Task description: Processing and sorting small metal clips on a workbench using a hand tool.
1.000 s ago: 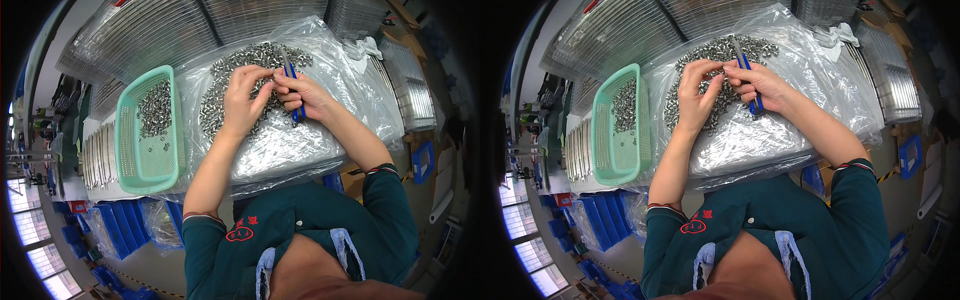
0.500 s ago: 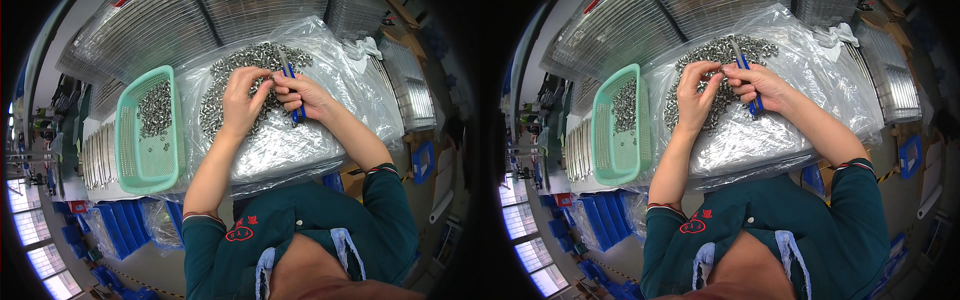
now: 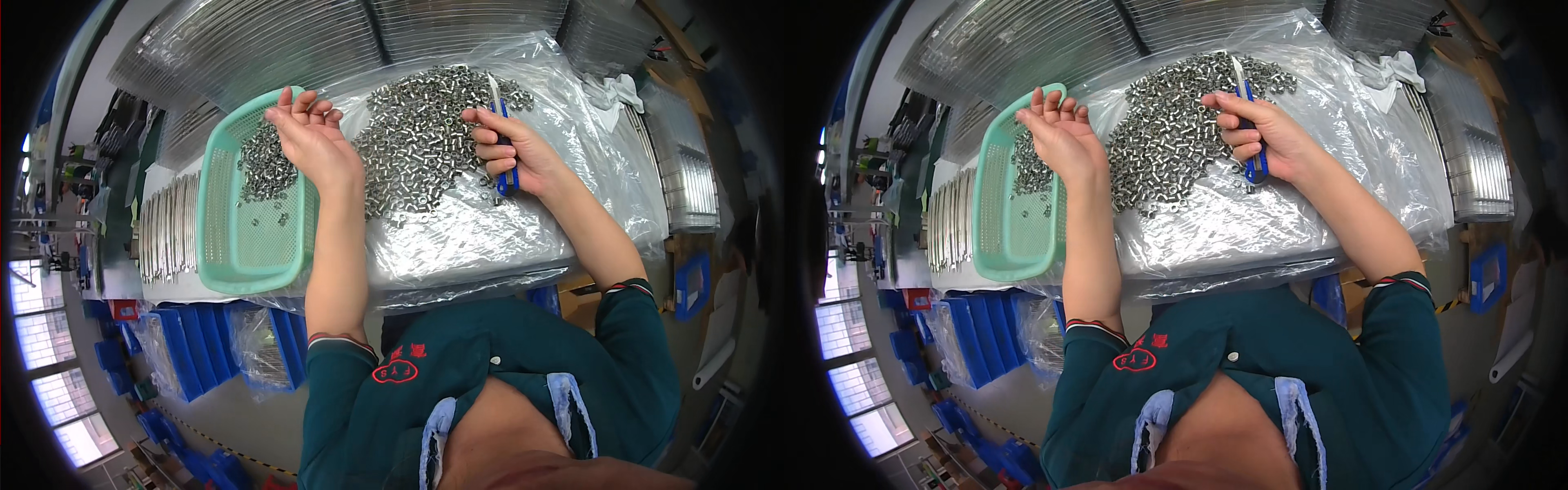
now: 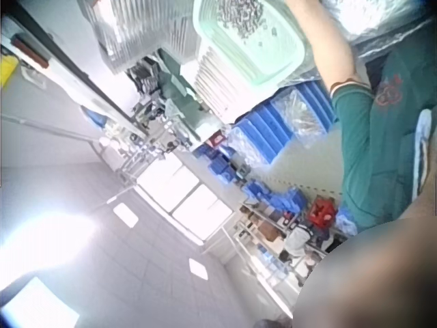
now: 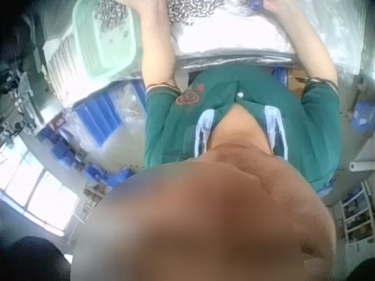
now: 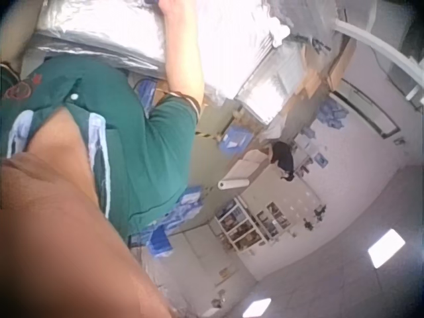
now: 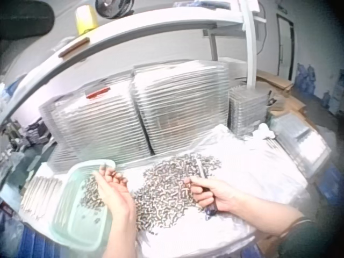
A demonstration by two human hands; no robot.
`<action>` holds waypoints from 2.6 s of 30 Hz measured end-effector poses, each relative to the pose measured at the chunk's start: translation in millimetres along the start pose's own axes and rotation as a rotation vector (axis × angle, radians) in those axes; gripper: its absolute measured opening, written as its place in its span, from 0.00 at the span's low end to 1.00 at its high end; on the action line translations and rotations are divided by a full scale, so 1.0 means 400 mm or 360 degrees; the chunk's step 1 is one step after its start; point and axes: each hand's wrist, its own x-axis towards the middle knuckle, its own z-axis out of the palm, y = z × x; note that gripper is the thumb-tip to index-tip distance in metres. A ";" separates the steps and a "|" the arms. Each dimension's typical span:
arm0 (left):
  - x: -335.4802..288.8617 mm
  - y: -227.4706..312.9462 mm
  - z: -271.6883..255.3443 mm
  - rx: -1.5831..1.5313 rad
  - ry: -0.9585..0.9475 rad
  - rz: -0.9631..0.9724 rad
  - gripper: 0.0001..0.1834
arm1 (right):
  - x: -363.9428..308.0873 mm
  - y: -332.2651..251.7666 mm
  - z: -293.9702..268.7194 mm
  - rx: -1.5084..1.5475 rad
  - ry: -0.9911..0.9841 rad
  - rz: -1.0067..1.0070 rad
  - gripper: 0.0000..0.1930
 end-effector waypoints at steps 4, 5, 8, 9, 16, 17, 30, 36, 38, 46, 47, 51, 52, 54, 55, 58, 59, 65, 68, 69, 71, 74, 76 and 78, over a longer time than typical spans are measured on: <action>-0.004 -0.023 0.002 0.0461 -0.0368 -0.0338 0.14 | 0.004 0.002 0.001 -0.0028 -0.0002 0.0014 0.12; -0.015 -0.029 0.010 0.0704 -0.0515 -0.0269 0.11 | 0.005 0.001 -0.002 -0.0005 -0.0011 0.0011 0.12; -0.024 -0.038 -0.010 0.2150 -0.1146 0.0592 0.08 | 0.008 -0.002 -0.015 0.0012 -0.0071 0.0000 0.14; -0.029 -0.039 -0.012 0.2286 -0.1205 0.0494 0.06 | 0.006 -0.002 -0.012 -0.0031 -0.0005 -0.0027 0.15; -0.023 -0.040 -0.038 0.2570 -0.1400 0.0524 0.05 | 0.004 0.004 0.003 -0.0264 0.0217 -0.0146 0.17; -0.023 -0.043 -0.041 0.2590 -0.1420 0.0511 0.05 | 0.003 0.003 0.001 -0.0262 0.0220 -0.0146 0.17; -0.075 -0.041 0.030 0.1154 -0.1310 -0.0211 0.06 | -0.007 0.007 0.018 -0.0484 0.0129 -0.0090 0.11; -0.096 -0.061 0.031 0.0854 -0.1320 -0.0459 0.07 | -0.008 0.007 0.018 -0.0407 0.0126 -0.0071 0.07; -0.099 -0.056 0.036 0.0849 -0.1309 -0.0487 0.07 | -0.010 0.007 0.017 -0.0410 0.0120 -0.0082 0.07; -0.106 -0.048 0.041 0.1022 -0.1345 -0.0140 0.08 | -0.009 0.003 0.013 -0.0202 0.0073 -0.0053 0.09; -0.108 -0.045 0.045 0.1244 -0.1355 0.0092 0.08 | -0.010 0.005 0.015 -0.0294 0.0080 -0.0079 0.09; -0.117 -0.059 0.044 0.1437 -0.1417 0.0647 0.08 | -0.008 0.009 0.015 -0.0440 0.0094 -0.0086 0.10; -0.121 -0.058 0.046 0.1435 -0.1419 0.0646 0.08 | -0.005 0.008 0.011 -0.0384 0.0099 -0.0045 0.11; -0.126 -0.054 0.046 0.1311 -0.1138 0.0367 0.07 | -0.004 0.004 0.005 -0.0287 0.0059 -0.0020 0.13; -0.123 -0.051 0.046 0.1254 -0.1064 0.0439 0.06 | -0.004 0.003 0.004 -0.0190 0.0018 0.0007 0.14; -0.092 -0.039 0.002 0.1461 -0.1156 0.0314 0.06 | -0.003 0.002 0.003 -0.0141 -0.0021 0.0043 0.17; -0.090 -0.039 0.000 0.1544 -0.1094 0.0196 0.06 | -0.004 0.000 0.005 -0.0141 -0.0019 0.0042 0.17; -0.109 -0.057 0.041 0.1291 -0.1061 0.0370 0.07 | -0.004 0.000 0.005 -0.0134 -0.0003 0.0070 0.15; -0.116 -0.060 0.044 0.1470 -0.1339 0.0696 0.09 | -0.006 0.003 0.008 -0.0135 0.0046 0.0021 0.11; -0.118 -0.064 0.042 0.1468 -0.1358 0.0704 0.10 | -0.007 0.003 0.010 -0.0162 0.0045 0.0034 0.09; -0.121 -0.063 0.043 0.1488 -0.1349 0.0712 0.09 | -0.007 0.004 0.011 -0.0188 0.0042 0.0048 0.08; -0.121 -0.061 0.041 0.1481 -0.1316 0.0712 0.09 | -0.005 0.005 0.011 -0.0162 0.0038 0.0048 0.08; -0.121 -0.064 0.042 0.1449 -0.1296 0.0700 0.09 | -0.005 0.006 0.006 -0.0172 0.0039 0.0029 0.07; -0.119 -0.064 0.043 0.1413 -0.1311 0.0713 0.09 | -0.006 0.007 0.009 -0.0190 0.0062 0.0018 0.07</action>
